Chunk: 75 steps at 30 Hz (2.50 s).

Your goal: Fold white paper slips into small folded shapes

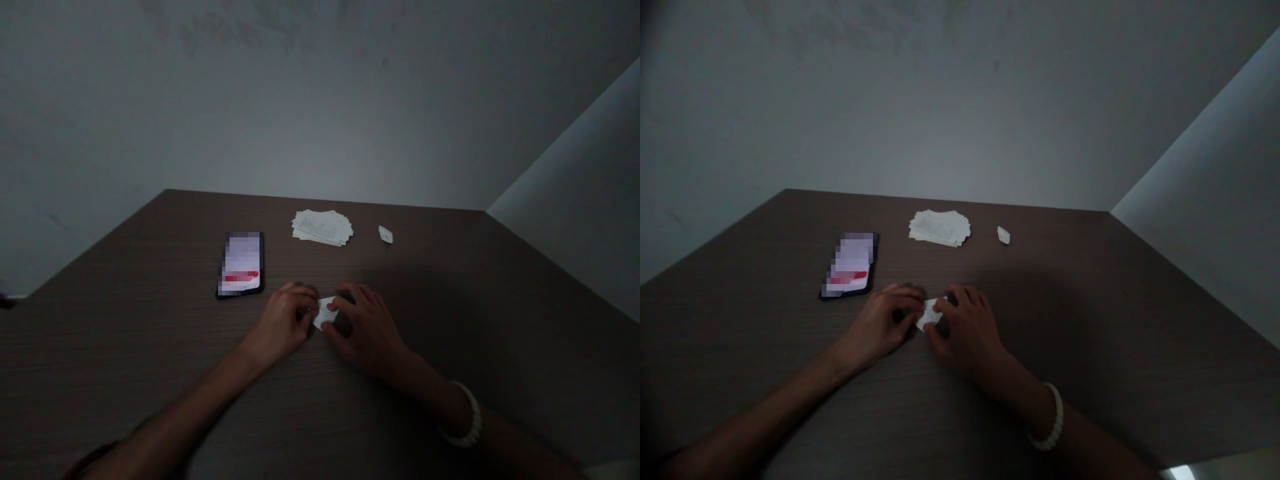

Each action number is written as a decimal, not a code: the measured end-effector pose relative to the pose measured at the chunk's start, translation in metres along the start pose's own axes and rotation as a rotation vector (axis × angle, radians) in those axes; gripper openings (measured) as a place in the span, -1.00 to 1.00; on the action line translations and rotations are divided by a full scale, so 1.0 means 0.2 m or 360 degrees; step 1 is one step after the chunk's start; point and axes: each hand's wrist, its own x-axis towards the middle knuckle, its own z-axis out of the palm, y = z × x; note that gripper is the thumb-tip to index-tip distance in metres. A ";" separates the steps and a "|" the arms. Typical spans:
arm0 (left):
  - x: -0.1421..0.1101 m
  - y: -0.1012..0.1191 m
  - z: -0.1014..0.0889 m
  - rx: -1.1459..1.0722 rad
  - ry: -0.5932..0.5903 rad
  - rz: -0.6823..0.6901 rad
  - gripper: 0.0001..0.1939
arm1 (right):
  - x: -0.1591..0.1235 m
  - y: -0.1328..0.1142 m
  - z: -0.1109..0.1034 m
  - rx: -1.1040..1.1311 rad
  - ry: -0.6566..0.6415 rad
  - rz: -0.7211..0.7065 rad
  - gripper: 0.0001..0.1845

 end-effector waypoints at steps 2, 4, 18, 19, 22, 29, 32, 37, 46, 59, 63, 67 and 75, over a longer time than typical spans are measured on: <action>0.00 0.00 0.00 0.0004 -0.0005 0.0004 -0.81 | 0.00 0.00 0.00 0.0000 -0.0013 0.0010 -0.76; 0.01 0.00 0.00 0.0002 -0.0008 0.0001 -0.82 | 0.00 0.00 0.00 0.0009 -0.0029 0.0008 -0.76; 0.00 -0.02 0.00 -0.0011 -0.0014 0.0055 -0.83 | 0.02 0.06 0.00 -0.0007 -0.0011 -0.0182 -0.85; 0.00 -0.02 0.00 -0.0010 -0.0012 0.0059 -0.83 | 0.02 0.07 0.00 -0.0008 -0.0002 -0.0196 -0.85; -0.01 -0.01 0.00 -0.0006 -0.0003 0.0059 -0.82 | 0.02 0.07 0.01 0.0022 0.0032 -0.0227 -0.88; -0.01 -0.01 0.00 -0.0015 -0.0025 0.0052 -0.82 | 0.03 0.08 0.02 0.0079 -0.0045 -0.0313 -0.83; -0.01 -0.02 0.00 -0.0012 -0.0037 0.0084 -0.80 | 0.03 0.08 0.02 0.0057 -0.0064 -0.0320 -0.83; -0.01 -0.02 0.00 -0.0010 -0.0045 0.0077 -0.79 | 0.03 0.08 0.01 0.0029 -0.0072 -0.0350 -0.81; -0.01 -0.02 0.01 0.0008 -0.0047 0.0076 -0.80 | 0.04 0.08 0.00 0.0101 -0.0118 -0.0301 -0.79; -0.01 -0.03 0.00 0.0002 -0.0033 0.0088 -0.80 | 0.05 0.07 -0.04 0.0095 -0.0194 -0.0333 -0.74; -0.01 -0.02 -0.01 -0.0008 -0.0061 0.0087 -0.84 | 0.04 0.08 -0.04 0.0091 -0.0209 -0.0335 -0.74; -0.02 -0.01 -0.01 0.0009 -0.0054 0.0075 -0.89 | 0.04 0.08 -0.03 0.0081 -0.0202 -0.0334 -0.74; -0.03 -0.02 0.00 0.0088 -0.0065 0.0048 -0.89 | 0.04 0.09 -0.03 0.0112 -0.0180 -0.0359 -0.76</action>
